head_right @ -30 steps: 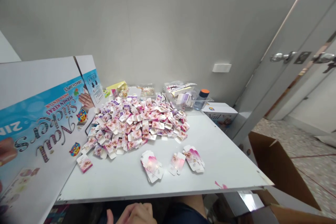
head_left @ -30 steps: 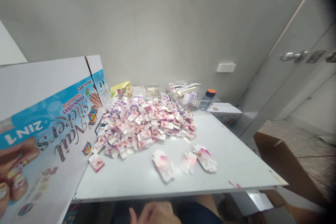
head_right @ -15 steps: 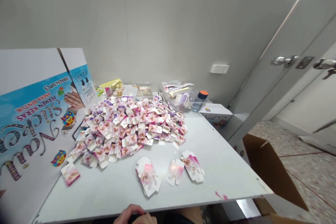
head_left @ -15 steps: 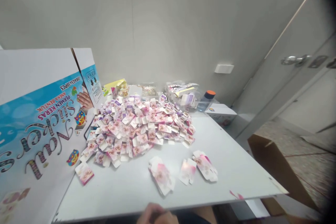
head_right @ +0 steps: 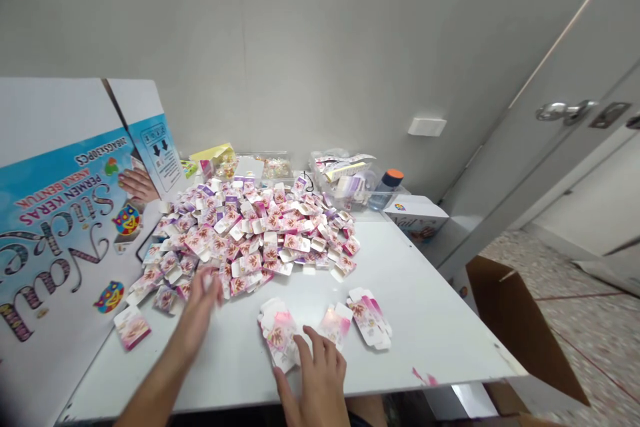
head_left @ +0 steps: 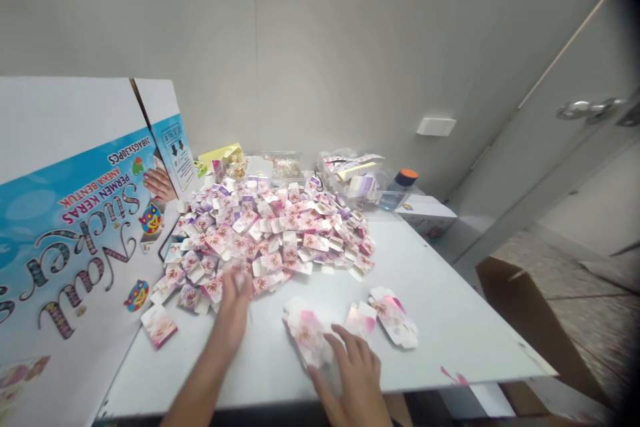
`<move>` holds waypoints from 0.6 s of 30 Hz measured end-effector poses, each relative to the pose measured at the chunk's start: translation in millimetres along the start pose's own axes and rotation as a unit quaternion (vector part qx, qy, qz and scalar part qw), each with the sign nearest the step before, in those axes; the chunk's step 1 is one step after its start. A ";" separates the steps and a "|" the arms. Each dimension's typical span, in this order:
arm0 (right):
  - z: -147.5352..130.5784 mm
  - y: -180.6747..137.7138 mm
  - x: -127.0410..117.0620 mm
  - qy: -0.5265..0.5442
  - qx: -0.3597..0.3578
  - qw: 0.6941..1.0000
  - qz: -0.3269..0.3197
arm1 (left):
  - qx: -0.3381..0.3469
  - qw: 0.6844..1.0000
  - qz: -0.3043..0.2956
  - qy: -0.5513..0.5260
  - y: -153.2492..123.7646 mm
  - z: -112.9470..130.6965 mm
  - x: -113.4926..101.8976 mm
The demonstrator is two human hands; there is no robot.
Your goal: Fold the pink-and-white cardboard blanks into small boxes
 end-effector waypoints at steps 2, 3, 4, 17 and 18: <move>2.0 7.4 9.2 -0.050 -0.017 0.998 -0.042 | 0.048 0.997 0.043 0.040 56.7 30.0 -13.8; 2.3 9.2 13.9 -0.056 -0.016 0.996 -0.061 | 0.072 0.995 0.041 0.059 78.8 43.9 -15.9; 2.4 9.8 18.1 -0.057 -0.012 0.996 -0.074 | 0.091 0.992 0.037 0.074 94.3 55.5 -16.9; 11.8 8.3 28.1 -0.039 -0.005 0.998 -0.049 | 0.152 0.986 0.062 0.039 -104.1 -41.3 31.6; 10.1 10.0 25.8 -0.050 -0.016 0.998 -0.045 | 0.163 0.983 0.077 0.038 -116.5 -51.0 31.0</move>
Point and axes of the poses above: each hand's wrist, its own y-axis towards the middle knuckle, its own x-axis out of the palm, z = x × y, the point moved 8 cm from there along y, towards the middle knuckle, and after that the axes turned 10 degrees about x, right-handed, at the moved point
